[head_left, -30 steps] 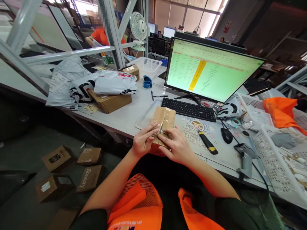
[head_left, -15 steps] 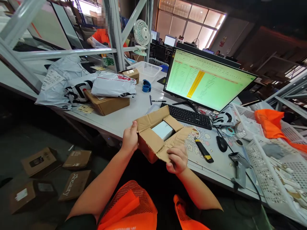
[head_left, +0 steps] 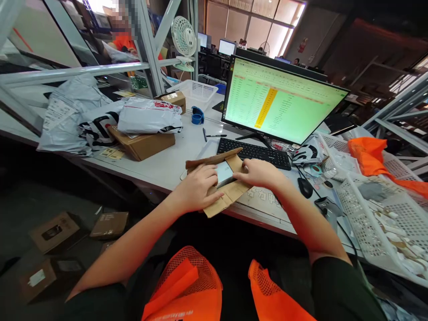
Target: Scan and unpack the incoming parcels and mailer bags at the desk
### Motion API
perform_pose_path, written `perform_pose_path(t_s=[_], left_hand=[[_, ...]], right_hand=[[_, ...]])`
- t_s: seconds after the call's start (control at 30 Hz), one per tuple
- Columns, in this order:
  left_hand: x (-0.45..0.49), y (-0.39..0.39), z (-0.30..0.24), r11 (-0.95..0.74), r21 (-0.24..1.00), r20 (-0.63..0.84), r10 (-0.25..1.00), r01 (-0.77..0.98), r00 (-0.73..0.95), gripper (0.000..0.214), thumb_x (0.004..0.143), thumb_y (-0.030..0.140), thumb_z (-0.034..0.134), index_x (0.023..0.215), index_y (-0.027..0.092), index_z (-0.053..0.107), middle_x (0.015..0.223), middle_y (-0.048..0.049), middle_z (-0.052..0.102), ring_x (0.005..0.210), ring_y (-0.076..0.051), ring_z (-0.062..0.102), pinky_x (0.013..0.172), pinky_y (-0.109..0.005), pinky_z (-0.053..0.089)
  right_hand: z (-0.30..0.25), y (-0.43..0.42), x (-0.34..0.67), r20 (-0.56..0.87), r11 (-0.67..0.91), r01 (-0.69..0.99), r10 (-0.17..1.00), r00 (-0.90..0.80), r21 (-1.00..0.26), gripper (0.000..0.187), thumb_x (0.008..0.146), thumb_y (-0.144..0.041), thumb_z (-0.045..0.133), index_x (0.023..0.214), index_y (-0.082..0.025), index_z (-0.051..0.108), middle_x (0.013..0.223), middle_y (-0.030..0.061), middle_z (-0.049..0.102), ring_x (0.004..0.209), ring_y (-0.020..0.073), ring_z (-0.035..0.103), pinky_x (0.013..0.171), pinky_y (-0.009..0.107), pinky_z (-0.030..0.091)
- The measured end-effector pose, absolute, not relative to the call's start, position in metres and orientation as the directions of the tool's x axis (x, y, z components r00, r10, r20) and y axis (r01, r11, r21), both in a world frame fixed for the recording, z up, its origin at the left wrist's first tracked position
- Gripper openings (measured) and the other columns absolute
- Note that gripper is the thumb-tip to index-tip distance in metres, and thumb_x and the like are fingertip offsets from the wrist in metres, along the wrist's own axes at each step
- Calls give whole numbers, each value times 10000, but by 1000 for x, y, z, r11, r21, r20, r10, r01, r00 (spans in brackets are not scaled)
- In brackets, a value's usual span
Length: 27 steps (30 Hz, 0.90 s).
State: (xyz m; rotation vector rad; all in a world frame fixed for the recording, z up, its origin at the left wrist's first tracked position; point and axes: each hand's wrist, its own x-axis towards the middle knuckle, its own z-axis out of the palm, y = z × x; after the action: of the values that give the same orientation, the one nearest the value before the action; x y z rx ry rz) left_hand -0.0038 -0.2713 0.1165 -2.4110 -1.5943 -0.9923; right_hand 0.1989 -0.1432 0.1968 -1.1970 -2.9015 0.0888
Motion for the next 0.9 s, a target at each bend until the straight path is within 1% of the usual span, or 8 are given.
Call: perform_pose_path(t_s=[0.13, 0.23, 0.3, 0.4, 0.57, 0.67, 0.77, 0.9], left_hand=[[-12, -282, 108, -487, 226, 831, 548, 844, 94, 270, 894, 386, 638, 720, 254, 479, 719, -19, 567, 753, -216, 564, 964, -469, 532], [-31, -308, 109, -388, 181, 847, 528, 904, 57, 153, 896, 278, 636, 766, 248, 562, 742, -30, 626, 758, -217, 610, 869, -415, 534], [-48, -324, 116, -348, 183, 721, 683, 919, 115, 108, 939, 300, 603, 916, 247, 693, 963, -80, 732, 923, -242, 690, 894, -393, 536], [-67, -325, 135, -285, 203, 447, 878, 937, 170, 332, 943, 454, 604, 1168, 258, 751, 1224, -100, 752, 1089, -281, 717, 926, -369, 548], [-59, -282, 169, -129, 0, -26, 991, 992, 129, 731, 730, 611, 760, 1341, 214, 709, 1059, -146, 798, 900, -357, 752, 722, -369, 546], [-49, -268, 179, -185, -67, -114, 978, 981, 176, 740, 739, 572, 759, 1378, 207, 685, 1095, -163, 790, 908, -354, 751, 744, -362, 539], [-50, -276, 181, -306, -56, -72, 951, 950, 302, 769, 823, 556, 696, 1478, 168, 591, 1137, -171, 768, 969, -336, 736, 830, -374, 538], [-59, -297, 182, -394, 89, 272, 893, 915, 358, 738, 843, 521, 698, 1477, 168, 563, 1154, -130, 735, 1035, -295, 698, 922, -371, 524]], right_hand=[[189, -112, 190, -112, 680, 727, 718, -687, -98, 458, 882, -620, 653, 1024, -186, 616, 971, 126, 747, 839, 275, 702, 666, 320, 509], [177, -104, 218, -90, 626, 662, 695, -713, -412, 271, 976, -427, 455, 864, -213, 576, 890, 68, 725, 764, 210, 684, 639, 282, 516], [163, -102, 243, -22, 579, 558, 682, -731, -594, 318, 992, -342, 334, 816, -212, 566, 887, 60, 716, 788, 203, 688, 671, 287, 548], [133, -108, 271, 154, 614, 426, 670, -726, -665, 422, 1013, -377, 292, 814, -205, 621, 894, 73, 723, 879, 241, 693, 774, 344, 582], [64, -137, 275, 273, 498, 129, 652, -708, -857, 692, 1063, -603, 155, 1148, -183, 698, 1154, 135, 734, 1117, 280, 689, 982, 432, 568], [26, -152, 264, 284, 472, 110, 683, -672, -875, 799, 933, -808, 430, 1390, -175, 599, 1324, 176, 673, 1277, 332, 627, 1089, 497, 511], [4, -163, 254, 178, 390, 174, 715, -677, -904, 1060, 654, -728, 843, 1487, -159, 516, 1373, 201, 645, 1302, 398, 602, 1130, 587, 464], [3, -175, 255, 176, 300, 132, 805, -566, -945, 1120, 554, -605, 951, 1482, -169, 500, 1401, 210, 626, 1296, 433, 591, 1149, 643, 436]])
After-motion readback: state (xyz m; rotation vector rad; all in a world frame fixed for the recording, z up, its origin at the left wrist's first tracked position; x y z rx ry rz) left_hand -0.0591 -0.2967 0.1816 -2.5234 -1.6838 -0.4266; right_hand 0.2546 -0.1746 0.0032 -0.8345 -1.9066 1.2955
